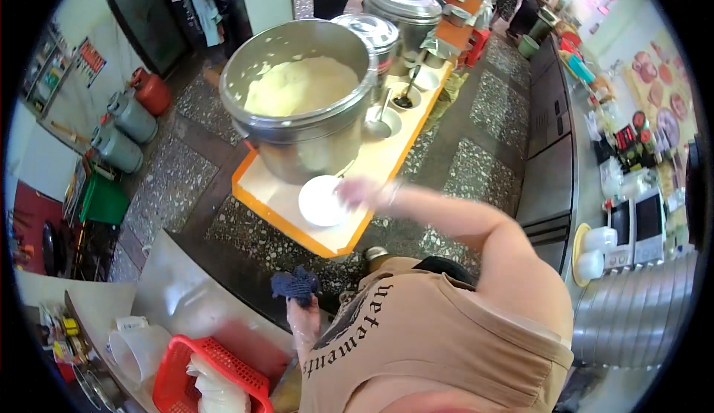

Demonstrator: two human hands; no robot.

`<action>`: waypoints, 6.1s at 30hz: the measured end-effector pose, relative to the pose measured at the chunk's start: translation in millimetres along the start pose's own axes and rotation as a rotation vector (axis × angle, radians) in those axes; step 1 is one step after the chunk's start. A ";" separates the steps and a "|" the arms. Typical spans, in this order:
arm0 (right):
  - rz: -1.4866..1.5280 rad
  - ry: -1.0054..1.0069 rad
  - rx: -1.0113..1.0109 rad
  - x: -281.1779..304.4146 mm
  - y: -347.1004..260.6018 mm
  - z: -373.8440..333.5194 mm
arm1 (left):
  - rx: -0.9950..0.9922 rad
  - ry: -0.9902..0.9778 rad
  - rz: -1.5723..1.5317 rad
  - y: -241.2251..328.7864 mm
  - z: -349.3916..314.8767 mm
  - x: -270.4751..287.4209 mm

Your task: The person scoops tofu from a container into a bowl with a spoon, adds sauce from a pot with a ladle, and carries the bowl to a service counter where they stand and wait while other workers interact with customers.

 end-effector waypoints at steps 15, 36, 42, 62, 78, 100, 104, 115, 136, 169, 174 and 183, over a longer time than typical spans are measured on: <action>0.320 0.707 -0.001 409.4 208.0 -126.2 | -0.304 -0.331 0.536 -246.5 106.2 -237.8; -0.025 0.531 -0.593 515.9 387.7 -91.1 | 0.283 0.171 0.691 -383.4 300.5 -338.7; -0.018 0.668 -0.632 599.4 402.5 -87.4 | 0.405 -0.238 0.804 -432.2 297.7 -521.3; 0.171 0.870 -0.125 1073.9 443.0 -110.0 | 0.350 -0.927 1.242 -772.0 272.6 -1098.3; -0.162 0.834 0.006 1507.5 302.4 20.4 | 0.168 -0.651 0.818 -798.2 385.9 -1308.3; -0.317 1.041 0.042 2086.2 170.3 316.9 | -0.359 0.115 0.366 -902.4 438.1 -1470.6; -0.467 1.064 0.106 2165.9 212.3 397.4 | -0.389 0.151 0.309 -914.8 446.1 -1474.7; -0.386 0.830 0.397 2103.9 185.0 342.8 | -0.457 0.142 0.366 -895.6 431.5 -1521.6; 0.644 -0.568 0.132 1545.4 279.8 194.6 | -0.545 -0.518 0.725 -857.1 433.4 -1531.2; -0.430 0.041 0.155 1530.2 331.4 259.0 | -0.333 -0.037 0.626 -822.2 398.2 -1352.9; -0.642 0.148 0.211 1505.2 329.4 282.4 | -0.285 -0.054 0.652 -825.1 401.1 -1346.5; -0.655 -0.193 0.210 1557.6 219.9 241.8 | -0.222 -0.008 0.561 -838.5 430.2 -1349.5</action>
Point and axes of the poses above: each hand's wrist, its own z-axis towards the middle knuckle, its own x-axis out of the back of the hand, y = z × x, the point moved 2 cm from there along z, towards the middle knuckle, and after that the axes turned 4 degrees about -z, right-handed, at the moved point
